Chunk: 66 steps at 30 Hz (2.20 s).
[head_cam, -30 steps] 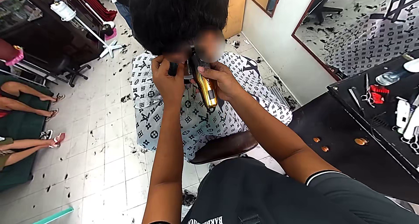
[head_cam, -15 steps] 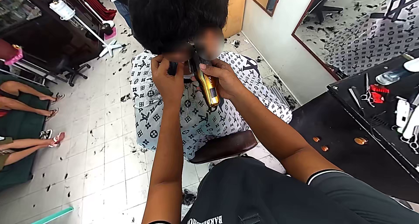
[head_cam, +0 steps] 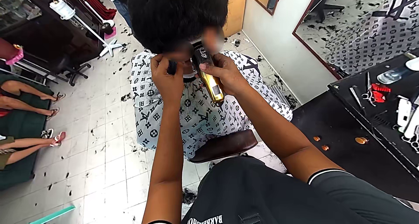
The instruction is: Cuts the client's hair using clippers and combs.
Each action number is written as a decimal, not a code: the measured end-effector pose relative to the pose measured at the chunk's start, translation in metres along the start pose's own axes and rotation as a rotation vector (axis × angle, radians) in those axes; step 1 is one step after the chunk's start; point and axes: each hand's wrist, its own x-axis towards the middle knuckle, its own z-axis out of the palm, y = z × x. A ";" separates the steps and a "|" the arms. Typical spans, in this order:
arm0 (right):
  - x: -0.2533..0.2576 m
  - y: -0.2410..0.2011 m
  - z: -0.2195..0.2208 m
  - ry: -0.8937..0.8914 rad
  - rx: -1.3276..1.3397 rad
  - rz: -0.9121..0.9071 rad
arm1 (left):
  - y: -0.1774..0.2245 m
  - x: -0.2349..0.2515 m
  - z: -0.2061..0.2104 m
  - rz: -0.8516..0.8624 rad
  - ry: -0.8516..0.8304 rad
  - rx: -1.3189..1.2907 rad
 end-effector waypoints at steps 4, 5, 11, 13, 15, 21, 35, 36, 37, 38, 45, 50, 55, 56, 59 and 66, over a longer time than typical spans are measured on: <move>0.000 -0.006 -0.013 0.013 -0.097 0.046 | 0.000 0.000 0.000 -0.005 -0.004 -0.011; 0.000 -0.008 -0.015 0.008 -0.084 0.076 | 0.000 0.000 0.000 -0.008 -0.004 -0.013; 0.000 -0.008 -0.013 0.007 -0.090 0.015 | 0.000 0.000 0.002 0.003 0.011 -0.018; 0.000 -0.008 -0.014 0.003 -0.079 0.048 | 0.000 0.000 0.001 0.001 0.009 -0.015; 0.000 -0.009 -0.013 0.004 -0.061 0.092 | 0.000 -0.001 0.001 -0.002 0.008 -0.021; -0.002 -0.007 -0.002 0.001 0.008 0.076 | 0.001 -0.001 0.000 -0.018 -0.002 -0.002; -0.003 -0.002 0.016 0.013 0.150 0.079 | -0.001 -0.001 0.000 -0.027 -0.006 -0.006; -0.004 -0.003 0.018 0.019 0.162 0.099 | -0.001 -0.001 0.000 -0.025 -0.008 -0.005; -0.005 -0.005 0.018 0.022 0.184 0.141 | -0.001 0.000 0.000 -0.021 -0.005 -0.005; -0.006 -0.007 0.019 0.025 0.208 0.184 | -0.001 0.000 0.000 -0.020 -0.006 -0.009; -0.005 -0.007 0.017 0.019 0.225 0.150 | -0.002 0.000 0.001 -0.016 -0.002 -0.017; -0.005 -0.005 0.014 0.003 0.252 0.110 | -0.002 0.000 0.001 -0.025 0.000 -0.013; -0.006 -0.011 0.013 -0.006 0.253 0.218 | -0.002 0.000 0.001 -0.015 0.004 -0.012; -0.006 -0.010 0.012 -0.014 0.263 0.202 | -0.003 0.000 0.002 -0.011 0.008 -0.015; -0.005 -0.007 0.012 -0.017 0.271 0.085 | -0.003 -0.001 0.001 -0.017 0.001 -0.020; -0.004 -0.007 0.009 -0.020 0.247 0.078 | -0.003 -0.001 0.001 -0.024 0.001 -0.013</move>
